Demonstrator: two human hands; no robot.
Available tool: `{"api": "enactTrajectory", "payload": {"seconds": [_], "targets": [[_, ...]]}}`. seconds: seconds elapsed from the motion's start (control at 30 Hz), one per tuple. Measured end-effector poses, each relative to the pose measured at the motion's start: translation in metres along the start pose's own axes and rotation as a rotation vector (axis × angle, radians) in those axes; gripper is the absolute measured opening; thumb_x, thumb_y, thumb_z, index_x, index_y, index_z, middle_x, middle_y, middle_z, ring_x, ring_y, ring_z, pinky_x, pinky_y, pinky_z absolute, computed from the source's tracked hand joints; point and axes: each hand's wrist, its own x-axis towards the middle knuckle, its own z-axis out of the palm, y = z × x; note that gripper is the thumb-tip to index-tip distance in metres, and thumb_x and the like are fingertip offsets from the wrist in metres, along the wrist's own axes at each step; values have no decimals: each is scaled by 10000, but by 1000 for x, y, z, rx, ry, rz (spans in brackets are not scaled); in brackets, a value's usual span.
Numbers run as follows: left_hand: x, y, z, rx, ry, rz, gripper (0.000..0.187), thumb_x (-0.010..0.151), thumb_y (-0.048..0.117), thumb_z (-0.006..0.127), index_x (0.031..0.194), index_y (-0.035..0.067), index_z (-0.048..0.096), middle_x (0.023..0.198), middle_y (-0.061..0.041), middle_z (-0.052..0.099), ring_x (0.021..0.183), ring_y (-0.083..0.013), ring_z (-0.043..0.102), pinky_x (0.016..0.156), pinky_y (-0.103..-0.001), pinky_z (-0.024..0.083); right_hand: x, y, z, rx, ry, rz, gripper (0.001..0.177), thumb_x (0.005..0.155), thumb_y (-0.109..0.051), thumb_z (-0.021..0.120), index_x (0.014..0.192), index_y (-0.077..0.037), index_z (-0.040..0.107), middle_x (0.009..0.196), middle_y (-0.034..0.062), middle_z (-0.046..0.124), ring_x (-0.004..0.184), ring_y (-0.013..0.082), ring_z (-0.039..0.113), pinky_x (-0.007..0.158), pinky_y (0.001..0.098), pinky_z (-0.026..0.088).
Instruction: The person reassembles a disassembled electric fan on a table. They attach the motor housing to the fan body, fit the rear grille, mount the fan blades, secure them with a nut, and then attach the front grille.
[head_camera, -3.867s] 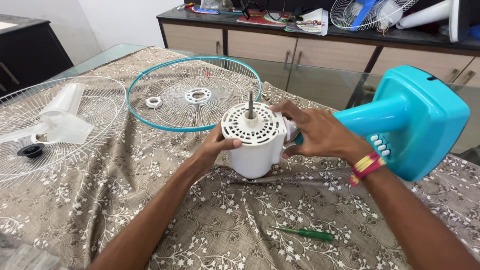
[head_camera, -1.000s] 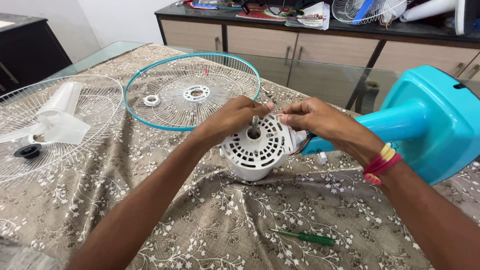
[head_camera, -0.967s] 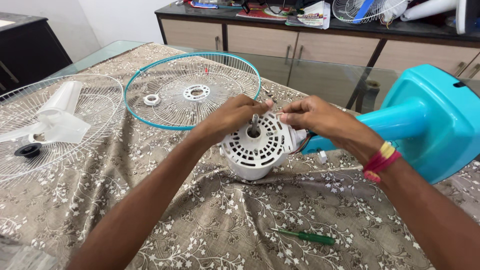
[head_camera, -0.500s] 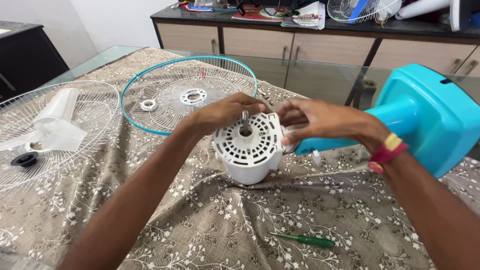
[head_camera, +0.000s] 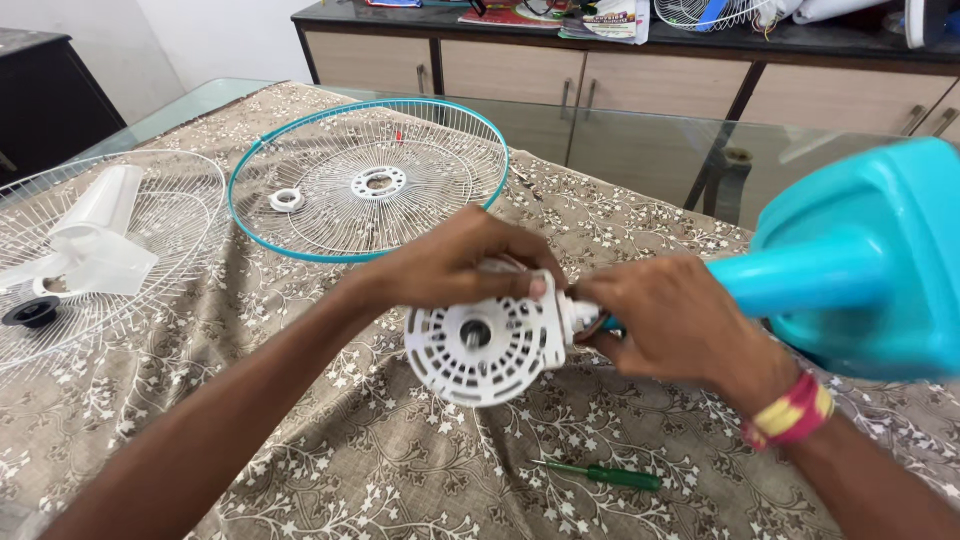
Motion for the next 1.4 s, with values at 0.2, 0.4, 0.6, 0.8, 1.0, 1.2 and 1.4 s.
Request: {"api": "enactTrajectory", "payload": {"seconds": [0.2,0.4,0.6,0.8,1.0,1.2,1.4], "targets": [[-10,2,44,277,161,177,257,956,339,665,1117,174,779,1047,-15,823,670,-163,760,484,-383,534,-7,18,55,-287,512,-280,496,626,-117,758,1120,-90,726,1233,115,721,1098,276,709,976,416,563],[-22,8,78,368,402,237,446,817,335,784,1177,85,703,1277,-116,704,1193,-304,663,1097,-497,469,-12,37,81,-311,651,-300,492,705,-139,762,1194,-106,724,1244,87,718,1156,269,672,1011,446,534],[-8,7,83,310,294,196,462,741,308,726,1175,150,704,1279,-92,664,1290,-296,580,1213,-634,221,-13,41,86,-144,630,-255,396,714,-86,761,1106,-84,706,1257,67,722,1164,248,680,1026,423,541],[-8,5,84,278,261,134,403,805,355,758,1164,181,708,1283,-65,665,1319,-291,572,1231,-629,221,-15,37,60,85,465,-309,514,585,-137,806,1077,-46,689,1226,102,691,1192,319,637,1079,498,468],[-9,6,85,236,289,98,398,732,316,789,1108,199,729,1233,-37,716,1273,-260,626,1254,-624,233,-29,14,62,324,452,-161,450,646,-357,923,871,-69,660,1229,93,684,1163,322,653,1076,493,458],[-9,4,84,237,310,143,465,714,366,787,1122,156,707,1204,-81,698,1241,-289,610,1225,-630,225,-43,-19,93,279,676,53,216,796,-228,833,929,-84,744,1162,17,718,1049,253,720,966,439,528],[-10,2,86,246,291,127,468,808,563,722,1059,169,725,1188,-77,694,1246,-288,611,1232,-599,272,-44,-29,103,534,652,169,196,829,-151,799,919,-13,693,992,64,649,814,210,671,720,364,522]]}}
